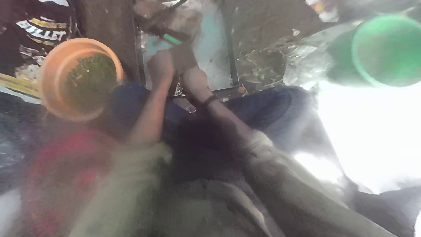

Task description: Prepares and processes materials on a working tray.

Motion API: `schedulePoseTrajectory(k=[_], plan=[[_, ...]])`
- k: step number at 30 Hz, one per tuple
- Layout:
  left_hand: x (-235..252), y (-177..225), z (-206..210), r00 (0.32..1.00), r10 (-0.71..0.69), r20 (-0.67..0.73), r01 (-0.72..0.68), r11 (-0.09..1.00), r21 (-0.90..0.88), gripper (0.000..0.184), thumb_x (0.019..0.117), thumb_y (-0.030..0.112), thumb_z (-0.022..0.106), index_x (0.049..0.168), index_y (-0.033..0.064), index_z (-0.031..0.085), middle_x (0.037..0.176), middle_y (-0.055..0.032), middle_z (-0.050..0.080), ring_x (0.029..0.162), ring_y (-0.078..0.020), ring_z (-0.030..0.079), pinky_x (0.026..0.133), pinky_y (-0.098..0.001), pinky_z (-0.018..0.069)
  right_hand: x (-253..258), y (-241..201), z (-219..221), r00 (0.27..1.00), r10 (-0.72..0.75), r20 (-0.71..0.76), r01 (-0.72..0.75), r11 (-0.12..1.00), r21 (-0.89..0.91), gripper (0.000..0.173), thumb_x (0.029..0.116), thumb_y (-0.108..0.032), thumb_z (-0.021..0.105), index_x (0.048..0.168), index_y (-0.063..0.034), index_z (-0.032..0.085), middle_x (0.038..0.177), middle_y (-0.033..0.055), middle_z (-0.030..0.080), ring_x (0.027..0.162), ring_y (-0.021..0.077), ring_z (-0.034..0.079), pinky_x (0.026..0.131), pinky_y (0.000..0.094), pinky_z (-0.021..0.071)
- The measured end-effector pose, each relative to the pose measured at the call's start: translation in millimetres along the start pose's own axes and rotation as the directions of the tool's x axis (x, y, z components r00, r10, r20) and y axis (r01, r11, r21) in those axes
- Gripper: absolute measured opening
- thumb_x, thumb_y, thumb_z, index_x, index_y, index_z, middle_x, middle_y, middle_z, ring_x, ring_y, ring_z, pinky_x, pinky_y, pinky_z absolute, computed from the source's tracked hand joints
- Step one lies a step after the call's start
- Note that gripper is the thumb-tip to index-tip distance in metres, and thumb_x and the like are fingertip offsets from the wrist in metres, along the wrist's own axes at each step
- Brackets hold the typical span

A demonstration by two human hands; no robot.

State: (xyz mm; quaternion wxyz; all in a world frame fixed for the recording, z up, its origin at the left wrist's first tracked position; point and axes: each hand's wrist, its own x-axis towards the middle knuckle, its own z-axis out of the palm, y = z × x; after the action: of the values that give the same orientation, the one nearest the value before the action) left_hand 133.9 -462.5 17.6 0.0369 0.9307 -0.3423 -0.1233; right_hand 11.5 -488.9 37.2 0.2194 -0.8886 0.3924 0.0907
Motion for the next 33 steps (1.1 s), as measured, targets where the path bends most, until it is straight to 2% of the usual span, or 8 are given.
schedulePoseTrajectory(k=[4,9,14,18,20,23,28,33], plan=[[-5.7,1.2,-4.1,0.999,-0.011,-0.036,0.010,1.000,-0.013,0.024,0.1025,0.014,0.055,0.105,-0.0037,0.070,0.110,-0.0269,0.071,0.103,-0.0464,0.070,0.083,-0.0674,0.0554,43.3,-14.2,7.0,0.999,-0.052,0.012,0.052,0.999,0.004,0.038,0.1033,-0.030,0.052,0.134,-0.0111,0.065,0.112,0.0201,0.074,0.103,0.0421,0.072,0.079,0.0640,0.0571],[7.9,-3.9,6.8,0.999,0.041,-0.016,-0.041,0.999,-0.010,0.023,0.0949,0.024,0.064,0.107,0.0093,0.076,0.117,-0.0192,0.072,0.112,-0.0414,0.069,0.091,-0.0681,0.0542,34.8,3.0,16.0,0.997,-0.060,0.043,0.060,0.998,-0.015,0.035,0.1037,-0.033,0.054,0.116,-0.0058,0.072,0.113,0.0210,0.072,0.107,0.0417,0.070,0.082,0.0640,0.0566],[6.8,-2.4,1.5,0.999,0.034,0.004,-0.034,0.998,-0.049,0.022,0.0937,0.022,0.065,0.109,0.0103,0.076,0.119,-0.0183,0.073,0.115,-0.0403,0.068,0.095,-0.0664,0.0536,-19.6,29.4,26.7,0.993,0.016,0.116,-0.005,0.996,-0.092,0.059,0.0908,-0.023,0.067,0.148,-0.0149,0.055,0.105,0.0224,0.073,0.096,0.0453,0.071,0.073,0.0641,0.0563],[4.4,-1.3,-0.2,0.999,0.041,0.024,-0.040,0.998,-0.045,0.023,0.0951,0.023,0.065,0.109,0.0097,0.077,0.120,-0.0190,0.072,0.116,-0.0407,0.068,0.096,-0.0661,0.0531,-28.2,32.2,17.3,0.998,0.006,0.064,-0.001,0.997,-0.081,0.055,0.0890,-0.020,0.067,0.142,-0.0119,0.058,0.102,0.0209,0.073,0.093,0.0422,0.072,0.071,0.0606,0.0571],[3.7,-3.7,0.1,0.999,0.048,0.016,-0.048,0.998,-0.028,0.024,0.0965,0.027,0.064,0.108,0.0098,0.077,0.118,-0.0190,0.073,0.112,-0.0419,0.069,0.091,-0.0682,0.0541,-17.1,20.0,7.6,1.000,-0.007,0.018,0.007,0.999,-0.042,0.045,0.0980,-0.023,0.058,0.141,-0.0124,0.059,0.106,0.0214,0.073,0.096,0.0425,0.072,0.074,0.0609,0.0572],[-1.5,-2.7,-1.7,0.999,0.033,0.008,-0.033,0.999,-0.023,0.021,0.0981,0.020,0.063,0.108,0.0054,0.075,0.114,-0.0222,0.073,0.108,-0.0445,0.069,0.087,-0.0692,0.0545,5.1,-3.6,-5.2,0.998,-0.027,0.062,0.027,1.000,-0.006,0.032,0.1028,-0.026,0.055,0.118,-0.0024,0.069,0.113,0.0241,0.071,0.105,0.0440,0.070,0.080,0.0641,0.0563],[-4.8,0.8,-3.4,1.000,-0.030,-0.004,0.030,0.999,-0.017,0.025,0.1027,0.013,0.052,0.107,-0.0046,0.070,0.114,-0.0269,0.070,0.109,-0.0456,0.069,0.087,-0.0664,0.0549,38.8,-16.2,6.9,0.998,-0.058,0.019,0.057,0.998,0.023,0.034,0.1038,-0.029,0.052,0.125,-0.0070,0.068,0.113,0.0211,0.073,0.104,0.0425,0.071,0.078,0.0647,0.0566],[6.2,-3.8,4.2,1.000,0.012,0.010,-0.012,1.000,-0.025,0.021,0.0954,0.021,0.063,0.106,0.0092,0.077,0.115,-0.0192,0.073,0.111,-0.0416,0.069,0.091,-0.0677,0.0538,30.1,-7.0,19.5,0.997,-0.056,0.044,0.058,0.997,-0.041,0.033,0.1027,-0.026,0.054,0.127,-0.0071,0.067,0.111,0.0206,0.073,0.103,0.0421,0.071,0.079,0.0622,0.0576]])
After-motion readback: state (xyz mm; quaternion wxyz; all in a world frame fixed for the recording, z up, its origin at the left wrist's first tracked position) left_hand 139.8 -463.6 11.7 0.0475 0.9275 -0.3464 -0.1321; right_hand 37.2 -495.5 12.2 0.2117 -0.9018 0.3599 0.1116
